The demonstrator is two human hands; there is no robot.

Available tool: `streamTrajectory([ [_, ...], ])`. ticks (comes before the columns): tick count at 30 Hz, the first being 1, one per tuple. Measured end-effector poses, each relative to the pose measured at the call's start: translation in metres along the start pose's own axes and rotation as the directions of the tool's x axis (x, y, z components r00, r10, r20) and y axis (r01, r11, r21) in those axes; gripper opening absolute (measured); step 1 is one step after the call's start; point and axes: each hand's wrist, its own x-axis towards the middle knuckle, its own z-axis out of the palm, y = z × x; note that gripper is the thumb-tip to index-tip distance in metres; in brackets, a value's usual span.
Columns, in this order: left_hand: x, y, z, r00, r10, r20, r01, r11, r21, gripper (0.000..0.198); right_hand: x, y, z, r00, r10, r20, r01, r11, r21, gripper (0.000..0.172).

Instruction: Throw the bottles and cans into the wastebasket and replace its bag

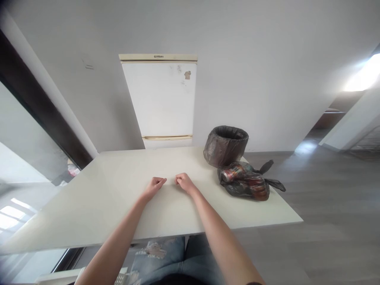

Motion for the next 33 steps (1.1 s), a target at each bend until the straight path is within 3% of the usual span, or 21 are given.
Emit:
streamTrajectory([
  [11, -0.001, 0.001, -0.001, 1.000, 0.015, 0.004, -0.015, 1.000, 0.015, 0.057, -0.009, -0.009, 0.003, 1.000, -0.013, 0.021, 0.019, 0.957, -0.289, 0.022],
  [18, -0.001, 0.004, -0.002, 0.999, 0.038, 0.003, -0.038, 0.999, 0.032, 0.058, -0.064, -0.040, 0.027, 0.988, -0.061, 0.141, 0.125, 0.856, -0.502, 0.020],
  [20, -0.001, 0.003, -0.002, 0.999, 0.031, 0.007, -0.031, 0.999, 0.037, 0.057, -0.088, -0.048, 0.009, 0.991, -0.094, 0.099, 0.133, 0.832, -0.539, 0.022],
  [22, -0.002, 0.002, -0.002, 1.000, 0.024, 0.015, -0.024, 0.999, 0.041, 0.057, -0.112, -0.053, -0.031, 0.970, -0.177, -0.167, 0.039, 0.790, -0.612, 0.028],
  [23, -0.002, 0.002, -0.002, 1.000, 0.021, 0.020, -0.022, 0.999, 0.041, 0.056, -0.123, -0.054, -0.058, 0.909, -0.217, -0.355, -0.056, 0.782, -0.621, 0.030],
  [25, -0.001, 0.000, -0.002, 0.999, 0.020, 0.025, -0.021, 0.999, 0.039, 0.056, -0.142, -0.055, -0.117, 0.718, -0.275, -0.639, -0.271, 0.735, -0.621, 0.034],
  [26, -0.001, -0.001, -0.002, 0.999, 0.019, 0.026, -0.020, 0.999, 0.037, 0.056, -0.149, -0.054, -0.144, 0.631, -0.321, -0.706, -0.361, 0.684, -0.634, 0.035],
  [27, 0.000, -0.002, -0.002, 1.000, 0.018, 0.024, -0.019, 0.999, 0.034, 0.056, -0.155, -0.053, -0.167, 0.611, -0.347, -0.712, -0.429, 0.610, -0.666, 0.037],
  [28, 0.001, -0.002, -0.002, 1.000, 0.017, 0.022, -0.018, 0.999, 0.032, 0.056, -0.160, -0.050, -0.185, 0.597, -0.328, -0.732, -0.511, 0.548, -0.662, 0.040],
  [30, 0.002, -0.003, -0.001, 1.000, 0.016, 0.017, -0.016, 1.000, 0.027, 0.056, -0.164, -0.043, -0.205, 0.632, -0.216, -0.744, -0.617, 0.441, -0.652, 0.042],
  [33, 0.001, -0.002, -0.001, 1.000, 0.014, 0.013, -0.014, 1.000, 0.024, 0.056, -0.163, -0.033, -0.199, 0.709, -0.087, -0.700, -0.633, 0.359, -0.686, 0.033],
])
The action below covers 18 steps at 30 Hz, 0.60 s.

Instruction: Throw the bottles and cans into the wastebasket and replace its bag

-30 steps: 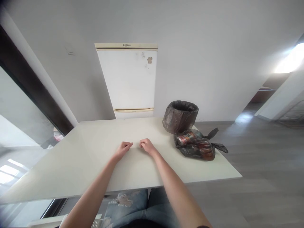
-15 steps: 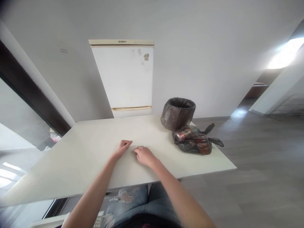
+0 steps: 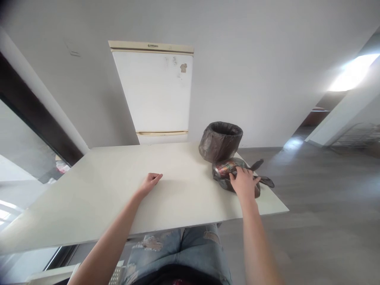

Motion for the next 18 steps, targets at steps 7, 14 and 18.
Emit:
streamTrajectory([
  [7, -0.002, -0.001, -0.001, 1.000, -0.004, -0.001, 0.004, 1.000, -0.001, 0.058, -0.062, -0.077, 0.009, 0.952, -0.285, -0.108, 0.302, 0.930, 0.210, 0.020],
  [14, 0.003, -0.006, 0.001, 0.999, 0.039, -0.019, -0.040, 0.998, -0.038, 0.063, -0.123, -0.192, -0.001, 0.895, -0.417, -0.158, 0.421, 0.674, 0.607, 0.040],
  [18, 0.005, -0.008, 0.003, 0.997, 0.060, -0.053, -0.064, 0.994, -0.087, 0.065, -0.147, -0.223, -0.016, 0.829, -0.535, -0.163, 0.459, 0.484, 0.745, 0.043],
])
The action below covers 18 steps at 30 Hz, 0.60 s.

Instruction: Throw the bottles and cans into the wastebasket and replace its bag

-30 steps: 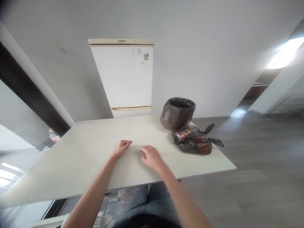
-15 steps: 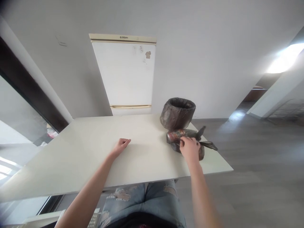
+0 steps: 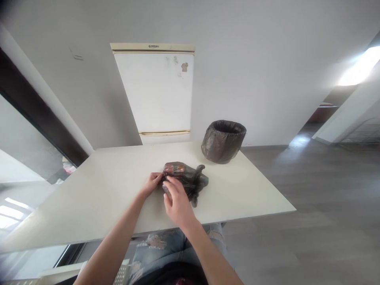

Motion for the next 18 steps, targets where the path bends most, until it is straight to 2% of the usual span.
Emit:
streamTrajectory([
  [1, 0.001, -0.001, 0.000, 1.000, 0.004, -0.015, -0.004, 1.000, -0.009, 0.065, -0.003, -0.005, -0.001, 1.000, -0.024, -0.019, 0.025, 0.999, 0.043, 0.041],
  [3, 0.002, -0.002, 0.000, 0.999, 0.011, -0.049, -0.012, 1.000, -0.023, 0.065, -0.011, -0.008, -0.010, 0.983, -0.066, -0.172, 0.081, 0.994, 0.077, 0.035],
  [4, 0.002, -0.003, 0.000, 0.998, 0.017, -0.067, -0.018, 0.999, -0.028, 0.065, -0.016, -0.005, -0.017, 0.954, -0.081, -0.287, 0.101, 0.993, 0.055, 0.030],
  [6, 0.001, -0.002, -0.001, 0.995, 0.039, -0.094, -0.042, 0.998, -0.037, 0.063, -0.026, 0.010, -0.033, 0.852, -0.080, -0.518, 0.063, 0.997, -0.051, 0.019],
  [7, 0.000, 0.000, -0.002, 0.993, 0.058, -0.102, -0.062, 0.997, -0.041, 0.061, -0.030, 0.021, -0.041, 0.802, -0.059, -0.595, -0.007, 0.994, -0.107, 0.014],
  [8, -0.001, 0.002, -0.004, 0.991, 0.081, -0.103, -0.086, 0.995, -0.046, 0.059, -0.034, 0.034, -0.048, 0.775, -0.013, -0.632, -0.099, 0.985, -0.142, 0.011],
  [9, -0.003, 0.004, -0.005, 0.990, 0.105, -0.096, -0.111, 0.993, -0.052, 0.056, -0.037, 0.047, -0.054, 0.783, 0.058, -0.620, -0.192, 0.970, -0.151, 0.010],
  [10, -0.006, 0.006, -0.006, 0.988, 0.130, -0.082, -0.134, 0.989, -0.056, 0.053, -0.038, 0.060, -0.058, 0.814, 0.152, -0.560, -0.268, 0.955, -0.130, 0.009],
  [12, -0.010, 0.011, -0.008, 0.985, 0.169, -0.031, -0.170, 0.983, -0.063, 0.047, -0.038, 0.083, -0.059, 0.876, 0.322, -0.358, -0.362, 0.931, -0.048, 0.012],
  [13, -0.011, 0.012, -0.009, 0.984, 0.181, 0.000, -0.180, 0.981, -0.067, 0.046, -0.036, 0.092, -0.057, 0.894, 0.369, -0.255, -0.383, 0.924, -0.009, 0.016],
  [15, -0.011, 0.011, -0.010, 0.979, 0.204, 0.015, -0.203, 0.978, -0.044, 0.044, -0.027, 0.105, -0.048, 0.916, 0.381, -0.126, -0.381, 0.924, 0.026, 0.025],
  [18, -0.003, 0.002, -0.012, 0.968, 0.229, -0.100, -0.225, 0.973, 0.051, 0.035, 0.000, 0.116, -0.030, 0.950, 0.311, 0.016, -0.311, 0.950, 0.034, 0.041],
])
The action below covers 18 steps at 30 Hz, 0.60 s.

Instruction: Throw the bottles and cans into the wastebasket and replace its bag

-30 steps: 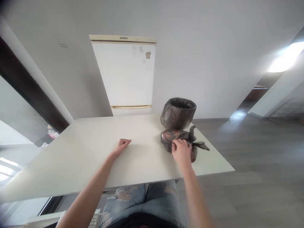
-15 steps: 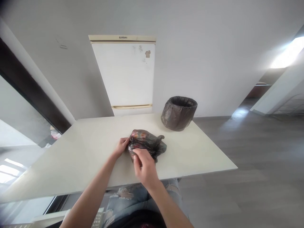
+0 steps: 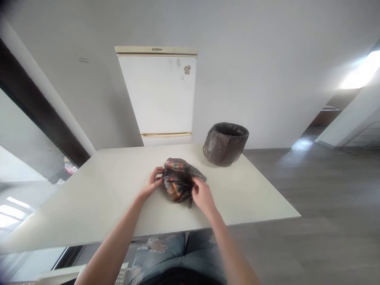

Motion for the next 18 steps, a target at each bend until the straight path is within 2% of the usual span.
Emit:
streamTrajectory([
  [3, 0.005, -0.012, -0.003, 0.981, 0.009, -0.193, 0.008, 0.996, 0.085, 0.022, 0.040, -0.002, 0.014, 0.983, -0.056, 0.177, 0.045, 0.997, 0.064, 0.045],
  [6, 0.002, -0.012, -0.006, 0.919, 0.068, -0.387, -0.004, 0.987, 0.163, 0.024, 0.081, -0.002, 0.022, 0.931, -0.144, 0.335, 0.120, 0.988, 0.093, 0.032],
  [8, -0.005, -0.004, -0.005, 0.891, 0.141, -0.431, -0.050, 0.975, 0.216, 0.027, 0.101, 0.000, 0.027, 0.879, -0.212, 0.428, 0.166, 0.976, 0.144, 0.028],
  [9, -0.008, 0.001, -0.002, 0.897, 0.201, -0.395, -0.100, 0.960, 0.263, 0.027, 0.108, 0.001, 0.031, 0.852, -0.249, 0.460, 0.183, 0.966, 0.185, 0.027],
  [11, -0.011, 0.009, 0.005, 0.909, 0.344, -0.238, -0.234, 0.890, 0.391, 0.028, 0.115, 0.005, 0.039, 0.843, -0.315, 0.436, 0.222, 0.942, 0.251, 0.030],
  [13, -0.010, 0.013, 0.012, 0.896, 0.434, -0.091, -0.333, 0.794, 0.509, 0.035, 0.114, 0.011, 0.049, 0.889, -0.338, 0.309, 0.263, 0.929, 0.259, 0.034],
  [14, -0.008, 0.013, 0.015, 0.894, 0.443, -0.067, -0.338, 0.765, 0.549, 0.040, 0.112, 0.014, 0.053, 0.914, -0.329, 0.236, 0.272, 0.931, 0.242, 0.033],
  [16, -0.003, 0.011, 0.017, 0.910, 0.400, -0.110, -0.268, 0.770, 0.579, 0.043, 0.107, 0.019, 0.061, 0.949, -0.287, 0.129, 0.260, 0.946, 0.196, 0.027],
  [18, -0.001, 0.007, 0.018, 0.927, 0.340, -0.160, -0.191, 0.792, 0.580, 0.041, 0.105, 0.023, 0.066, 0.957, -0.268, 0.109, 0.247, 0.954, 0.170, 0.023],
])
